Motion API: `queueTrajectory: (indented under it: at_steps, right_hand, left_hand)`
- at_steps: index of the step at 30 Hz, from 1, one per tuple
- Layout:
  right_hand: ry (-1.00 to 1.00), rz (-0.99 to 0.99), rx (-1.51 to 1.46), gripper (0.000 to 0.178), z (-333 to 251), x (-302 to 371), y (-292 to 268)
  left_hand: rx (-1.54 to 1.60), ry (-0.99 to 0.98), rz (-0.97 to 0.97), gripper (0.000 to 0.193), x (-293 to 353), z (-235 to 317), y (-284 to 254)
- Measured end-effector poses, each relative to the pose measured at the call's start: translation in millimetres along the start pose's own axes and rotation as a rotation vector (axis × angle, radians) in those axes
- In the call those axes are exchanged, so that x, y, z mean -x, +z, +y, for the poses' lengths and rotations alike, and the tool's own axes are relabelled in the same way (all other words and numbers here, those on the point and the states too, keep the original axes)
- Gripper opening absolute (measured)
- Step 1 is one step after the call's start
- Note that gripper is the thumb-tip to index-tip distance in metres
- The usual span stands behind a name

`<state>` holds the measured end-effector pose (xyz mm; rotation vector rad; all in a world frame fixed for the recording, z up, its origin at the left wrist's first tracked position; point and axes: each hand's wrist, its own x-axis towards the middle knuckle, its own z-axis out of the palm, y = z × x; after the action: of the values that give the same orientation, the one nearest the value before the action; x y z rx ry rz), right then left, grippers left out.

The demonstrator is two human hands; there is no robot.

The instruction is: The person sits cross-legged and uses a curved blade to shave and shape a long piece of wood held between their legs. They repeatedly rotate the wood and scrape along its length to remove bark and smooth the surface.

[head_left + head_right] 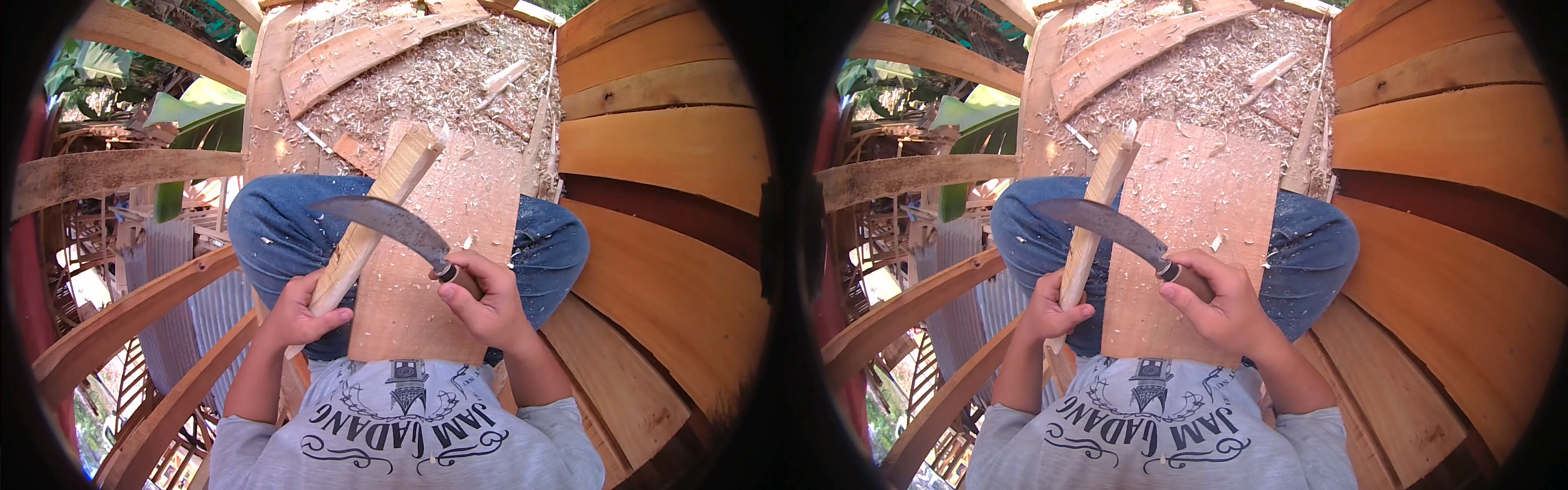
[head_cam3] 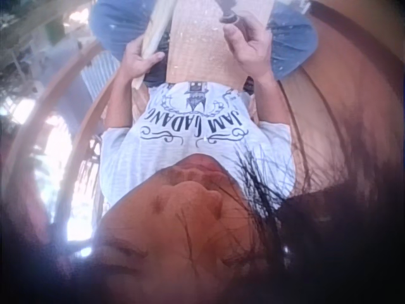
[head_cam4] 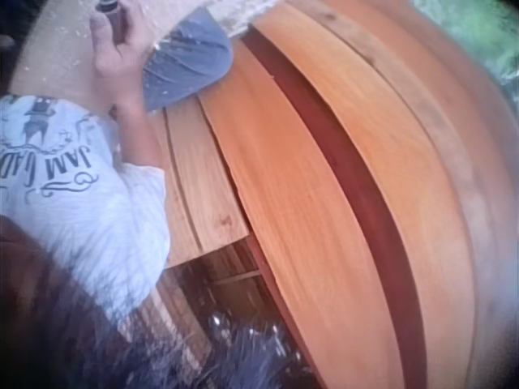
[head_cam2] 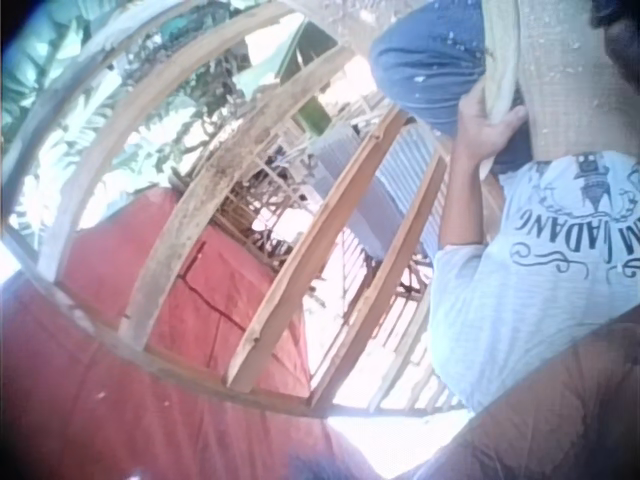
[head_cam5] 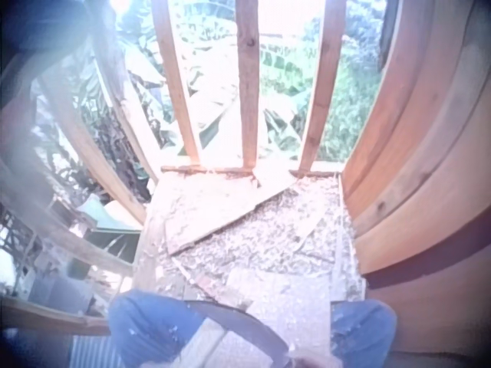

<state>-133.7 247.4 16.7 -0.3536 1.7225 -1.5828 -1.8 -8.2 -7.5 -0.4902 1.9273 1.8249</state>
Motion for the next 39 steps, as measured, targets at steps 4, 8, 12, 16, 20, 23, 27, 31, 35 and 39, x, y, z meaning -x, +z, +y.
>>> queueTrajectory:
  at_steps: [4,8,12,16,20,23,27,31,35,39]
  right_hand:
    - [-0.076,0.335,-0.120,0.024,-1.5,-7.4,-12.2]
    - [-0.225,0.447,0.074,0.026,5.9,-8.7,-0.7]
    - [-0.479,0.822,0.223,0.030,18.8,-15.9,-13.8]
    - [-0.373,0.592,-0.122,0.029,7.6,-10.0,-24.8]
    - [-0.311,0.069,0.137,0.028,-5.7,-12.1,-7.7]
    - [-0.117,0.033,0.056,0.026,5.2,-14.9,-4.6]
    - [-0.225,0.665,-0.731,0.027,-8.7,-25.3,-39.8]
    - [-0.415,0.724,-0.639,0.027,-7.6,-16.1,-56.3]
    - [-0.364,0.556,-0.520,0.026,12.6,-12.4,-26.5]
    - [-0.350,0.532,-0.300,0.029,29.3,-7.5,-5.5]
  left_hand:
    - [0.033,0.023,0.030,0.055,-2.7,11.3,3.3]
    - [0.021,0.005,-0.003,0.055,-4.9,10.5,0.1]
    - [0.113,-0.191,-0.042,0.053,2.6,1.1,-8.8]
    - [0.028,-0.044,0.011,0.052,-2.0,3.8,-0.5]
    - [0.008,0.023,0.016,0.051,-5.5,5.9,2.6]
    - [0.000,0.034,0.026,0.052,-5.5,6.8,4.8]
    - [-0.024,-0.012,-0.008,0.053,-4.6,6.3,0.8]
    - [0.023,-0.007,0.013,0.054,-3.1,9.2,1.1]
    - [0.074,-0.071,-0.023,0.055,-4.4,12.1,-1.5]
    - [0.182,-0.072,-0.024,0.043,-0.3,21.3,2.0]
